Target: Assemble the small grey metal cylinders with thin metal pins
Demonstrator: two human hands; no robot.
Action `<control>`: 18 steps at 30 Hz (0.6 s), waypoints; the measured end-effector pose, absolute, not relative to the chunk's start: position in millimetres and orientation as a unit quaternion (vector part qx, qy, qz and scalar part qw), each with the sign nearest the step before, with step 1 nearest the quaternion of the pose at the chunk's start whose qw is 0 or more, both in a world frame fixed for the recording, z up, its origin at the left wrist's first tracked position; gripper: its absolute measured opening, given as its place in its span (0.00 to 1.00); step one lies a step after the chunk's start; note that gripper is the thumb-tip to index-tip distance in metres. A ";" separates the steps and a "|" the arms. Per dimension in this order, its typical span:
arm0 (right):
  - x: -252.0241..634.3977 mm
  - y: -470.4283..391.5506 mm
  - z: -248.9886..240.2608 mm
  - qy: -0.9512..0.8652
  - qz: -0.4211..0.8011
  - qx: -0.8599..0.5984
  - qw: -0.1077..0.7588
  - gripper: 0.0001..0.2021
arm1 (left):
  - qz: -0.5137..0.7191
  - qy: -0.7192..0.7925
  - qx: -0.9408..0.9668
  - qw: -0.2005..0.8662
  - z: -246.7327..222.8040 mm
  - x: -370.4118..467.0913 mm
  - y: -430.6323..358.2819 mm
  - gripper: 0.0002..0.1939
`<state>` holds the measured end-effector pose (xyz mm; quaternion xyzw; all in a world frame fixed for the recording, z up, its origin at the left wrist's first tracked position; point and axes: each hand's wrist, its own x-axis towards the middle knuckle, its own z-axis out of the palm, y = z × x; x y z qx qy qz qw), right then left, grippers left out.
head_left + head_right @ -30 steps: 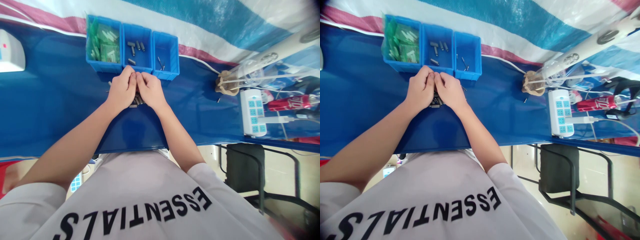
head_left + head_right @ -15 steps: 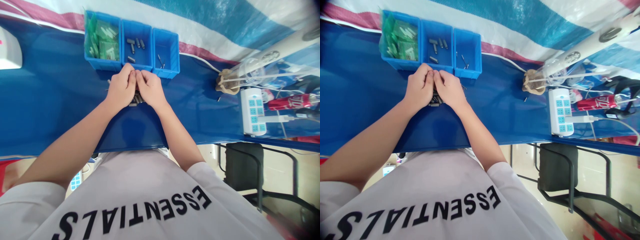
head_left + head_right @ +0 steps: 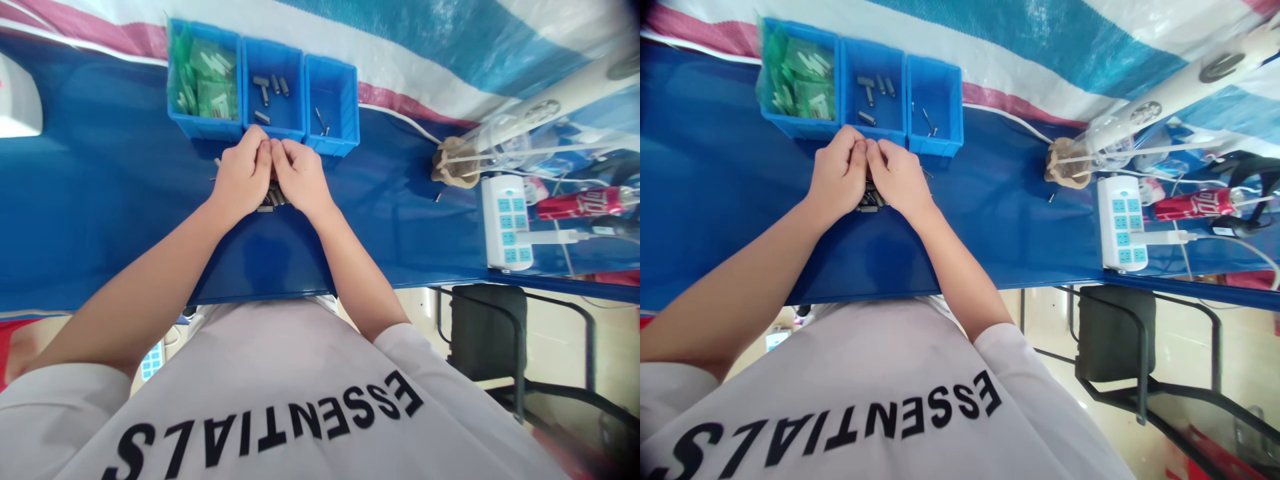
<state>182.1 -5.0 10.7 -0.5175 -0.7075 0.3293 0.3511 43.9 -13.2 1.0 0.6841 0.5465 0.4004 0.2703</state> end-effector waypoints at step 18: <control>182.0 -5.2 10.4 -0.704 0.334 -0.520 0.351 0.23 | 0.403 0.539 0.683 0.283 -4.6 42.8 -10.8 0.25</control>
